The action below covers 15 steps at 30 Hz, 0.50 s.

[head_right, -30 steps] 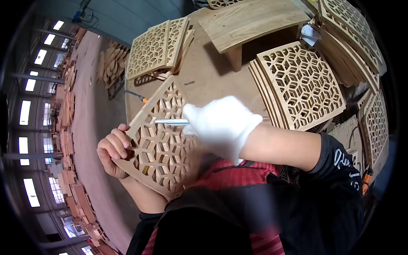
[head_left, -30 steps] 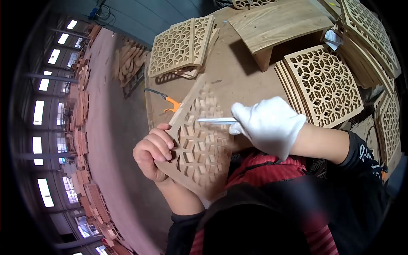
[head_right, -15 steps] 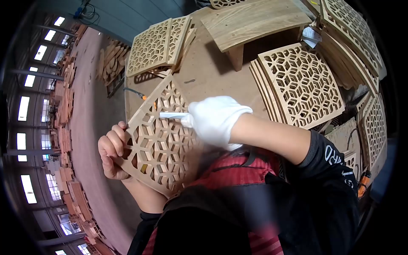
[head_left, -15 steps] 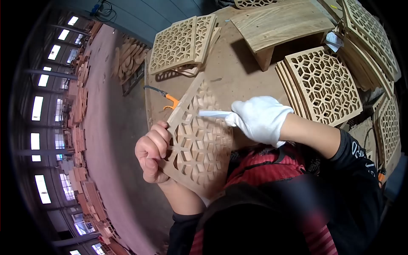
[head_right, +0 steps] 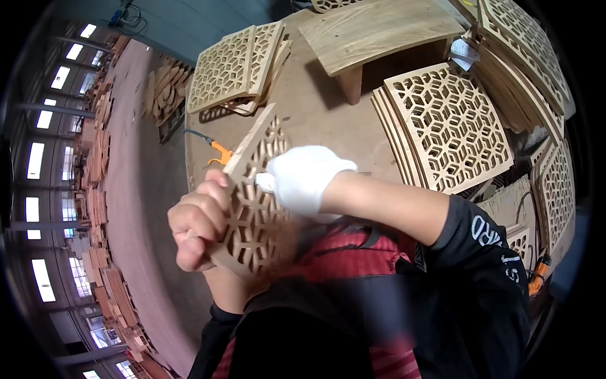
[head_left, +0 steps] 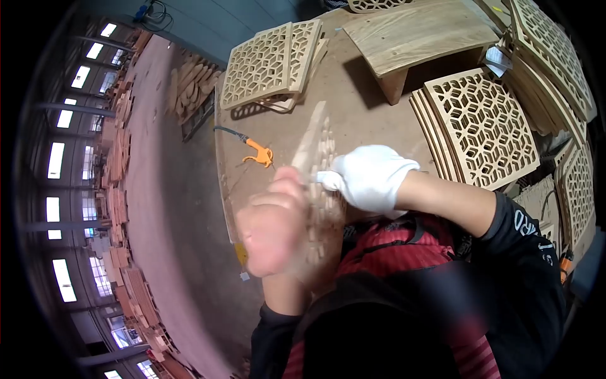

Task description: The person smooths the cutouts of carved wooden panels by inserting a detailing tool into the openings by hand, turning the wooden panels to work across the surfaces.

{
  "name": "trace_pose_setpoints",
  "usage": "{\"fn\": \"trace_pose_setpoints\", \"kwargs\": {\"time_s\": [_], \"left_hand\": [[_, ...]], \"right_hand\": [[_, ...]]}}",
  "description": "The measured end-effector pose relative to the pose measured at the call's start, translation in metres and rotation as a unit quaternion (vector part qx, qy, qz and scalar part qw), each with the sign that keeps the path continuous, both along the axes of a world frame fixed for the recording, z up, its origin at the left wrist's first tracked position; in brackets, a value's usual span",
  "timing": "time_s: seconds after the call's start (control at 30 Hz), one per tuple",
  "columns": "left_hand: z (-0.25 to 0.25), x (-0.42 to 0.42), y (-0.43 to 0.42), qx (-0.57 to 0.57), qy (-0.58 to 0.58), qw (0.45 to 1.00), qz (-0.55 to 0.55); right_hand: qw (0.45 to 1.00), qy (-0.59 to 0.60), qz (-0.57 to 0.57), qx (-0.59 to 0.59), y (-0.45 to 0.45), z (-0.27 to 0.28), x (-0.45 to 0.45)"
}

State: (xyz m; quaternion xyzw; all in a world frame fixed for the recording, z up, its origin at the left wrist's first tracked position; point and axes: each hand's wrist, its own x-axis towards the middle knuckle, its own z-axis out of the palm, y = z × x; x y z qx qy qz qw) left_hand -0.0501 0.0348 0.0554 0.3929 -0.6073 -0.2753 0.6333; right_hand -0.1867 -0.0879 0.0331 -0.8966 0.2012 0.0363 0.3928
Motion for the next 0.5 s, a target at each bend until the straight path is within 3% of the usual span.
{"fn": "trace_pose_setpoints", "kwargs": {"time_s": [0.03,0.13,0.23,0.33,0.37,0.5], "left_hand": [[0.004,-0.008,0.002,0.034,-0.021,0.999,0.03],[-0.006,0.003,-0.011,-0.074,0.004,0.996,-0.059],[-0.009,0.009,0.004,-0.054,0.053,0.997,0.001],[-0.008,0.006,0.004,-0.055,0.027,0.998,0.0],[-0.009,0.005,-0.001,-0.07,-0.014,0.997,-0.038],[-0.006,0.009,0.003,-0.044,-0.011,0.999,-0.025]], "right_hand": [[1.0,-0.006,0.004,-0.025,0.005,-0.013,0.009],[0.999,0.012,-0.02,-0.024,0.007,-0.013,0.01],[0.995,0.088,0.011,-0.044,0.006,0.012,-0.007],[0.998,-0.012,0.006,-0.055,0.013,-0.006,-0.002],[0.985,-0.04,0.107,-0.127,0.012,-0.01,0.004],[0.99,-0.065,0.061,-0.106,0.016,-0.008,0.004]]}}
